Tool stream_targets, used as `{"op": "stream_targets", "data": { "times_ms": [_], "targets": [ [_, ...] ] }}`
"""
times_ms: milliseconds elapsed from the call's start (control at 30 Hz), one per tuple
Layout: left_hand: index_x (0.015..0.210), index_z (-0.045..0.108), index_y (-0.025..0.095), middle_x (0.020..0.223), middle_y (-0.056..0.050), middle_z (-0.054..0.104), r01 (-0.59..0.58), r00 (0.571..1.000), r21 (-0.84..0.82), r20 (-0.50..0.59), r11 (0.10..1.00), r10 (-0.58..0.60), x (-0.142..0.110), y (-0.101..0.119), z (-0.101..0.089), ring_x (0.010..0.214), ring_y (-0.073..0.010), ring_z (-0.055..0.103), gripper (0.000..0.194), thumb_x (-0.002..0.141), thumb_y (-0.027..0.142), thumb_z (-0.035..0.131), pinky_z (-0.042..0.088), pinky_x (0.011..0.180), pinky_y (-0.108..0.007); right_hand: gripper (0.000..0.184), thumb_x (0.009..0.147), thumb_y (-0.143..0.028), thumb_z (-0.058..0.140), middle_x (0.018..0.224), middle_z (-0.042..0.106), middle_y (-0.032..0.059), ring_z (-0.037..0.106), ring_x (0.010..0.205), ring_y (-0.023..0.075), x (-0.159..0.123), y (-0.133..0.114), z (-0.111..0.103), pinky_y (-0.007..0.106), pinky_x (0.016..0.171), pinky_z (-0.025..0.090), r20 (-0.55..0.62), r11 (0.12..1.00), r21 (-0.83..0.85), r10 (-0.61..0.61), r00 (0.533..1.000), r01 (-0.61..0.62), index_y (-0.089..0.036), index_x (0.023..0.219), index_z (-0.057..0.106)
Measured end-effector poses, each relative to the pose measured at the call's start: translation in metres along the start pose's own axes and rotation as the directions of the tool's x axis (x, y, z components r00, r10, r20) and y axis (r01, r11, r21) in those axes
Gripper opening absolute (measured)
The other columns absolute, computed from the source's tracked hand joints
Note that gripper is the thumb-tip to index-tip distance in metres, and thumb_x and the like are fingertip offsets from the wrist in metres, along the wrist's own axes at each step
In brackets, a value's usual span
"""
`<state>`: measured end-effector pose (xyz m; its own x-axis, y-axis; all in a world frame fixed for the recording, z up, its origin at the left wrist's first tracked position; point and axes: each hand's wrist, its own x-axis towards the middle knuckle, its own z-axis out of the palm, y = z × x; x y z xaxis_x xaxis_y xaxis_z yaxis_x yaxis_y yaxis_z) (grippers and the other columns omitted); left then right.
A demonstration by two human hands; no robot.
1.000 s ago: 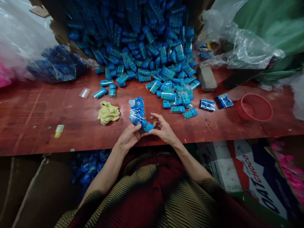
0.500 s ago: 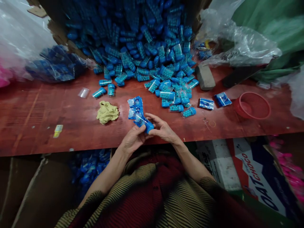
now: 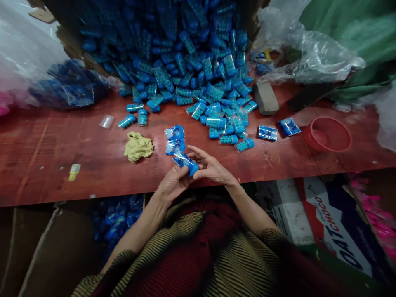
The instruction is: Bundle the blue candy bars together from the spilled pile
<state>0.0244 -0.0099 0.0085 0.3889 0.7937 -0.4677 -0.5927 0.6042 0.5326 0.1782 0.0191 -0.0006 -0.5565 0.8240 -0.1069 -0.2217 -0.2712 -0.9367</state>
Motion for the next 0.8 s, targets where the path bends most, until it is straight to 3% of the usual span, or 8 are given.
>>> {"op": "stream_targets", "data": {
  "times_ms": [233,500,633,800],
  "targets": [
    [0.105,0.063,0.017,0.091,-0.007,0.072,-0.018,1.000,0.019,0.016,1.000,0.018,-0.003,-0.003,0.006,0.078,-0.0177,0.067,0.043,0.066,0.029,0.077,0.055,0.074,-0.030,0.089,0.059,-0.017,0.080,0.117,0.054,0.0010,0.053,0.106,0.0167,-0.001,0.000,-0.004,0.025,0.082,0.051,0.027,1.000,0.020,-0.003,1.000,0.002,-0.034,0.137,0.041],
    [0.105,0.062,0.019,0.091,-0.006,0.072,-0.036,0.998,0.006,-0.058,0.999,0.037,-0.005,0.003,0.008,0.082,-0.0196,0.069,0.031,0.076,0.026,0.069,0.056,0.073,-0.032,0.077,0.071,-0.018,0.069,0.125,0.055,0.0013,0.053,0.111,0.0165,0.002,-0.004,-0.001,0.031,0.090,0.050,0.045,0.996,-0.085,-0.024,0.999,0.028,-0.033,0.139,0.037],
    [0.097,0.065,0.017,0.085,-0.005,0.072,-0.076,0.994,-0.003,-0.078,0.997,0.075,-0.003,-0.001,0.006,0.079,-0.0191,0.069,0.029,0.072,0.028,0.072,0.056,0.075,-0.032,0.082,0.071,-0.019,0.070,0.128,0.055,0.0037,0.051,0.117,0.0185,0.003,0.000,0.002,0.033,0.094,0.048,0.053,0.998,-0.068,-0.012,0.999,0.016,-0.031,0.142,0.032],
    [0.094,0.066,0.013,0.084,-0.007,0.072,-0.088,0.993,-0.015,-0.086,0.996,0.086,-0.004,-0.006,0.011,0.076,-0.0172,0.068,0.028,0.074,0.031,0.071,0.056,0.076,-0.031,0.090,0.064,-0.020,0.077,0.121,0.057,0.0038,0.056,0.104,0.0157,0.003,0.005,0.002,0.030,0.093,0.046,-0.011,1.000,-0.022,-0.012,1.000,0.011,-0.030,0.142,0.033]
  ]
}}
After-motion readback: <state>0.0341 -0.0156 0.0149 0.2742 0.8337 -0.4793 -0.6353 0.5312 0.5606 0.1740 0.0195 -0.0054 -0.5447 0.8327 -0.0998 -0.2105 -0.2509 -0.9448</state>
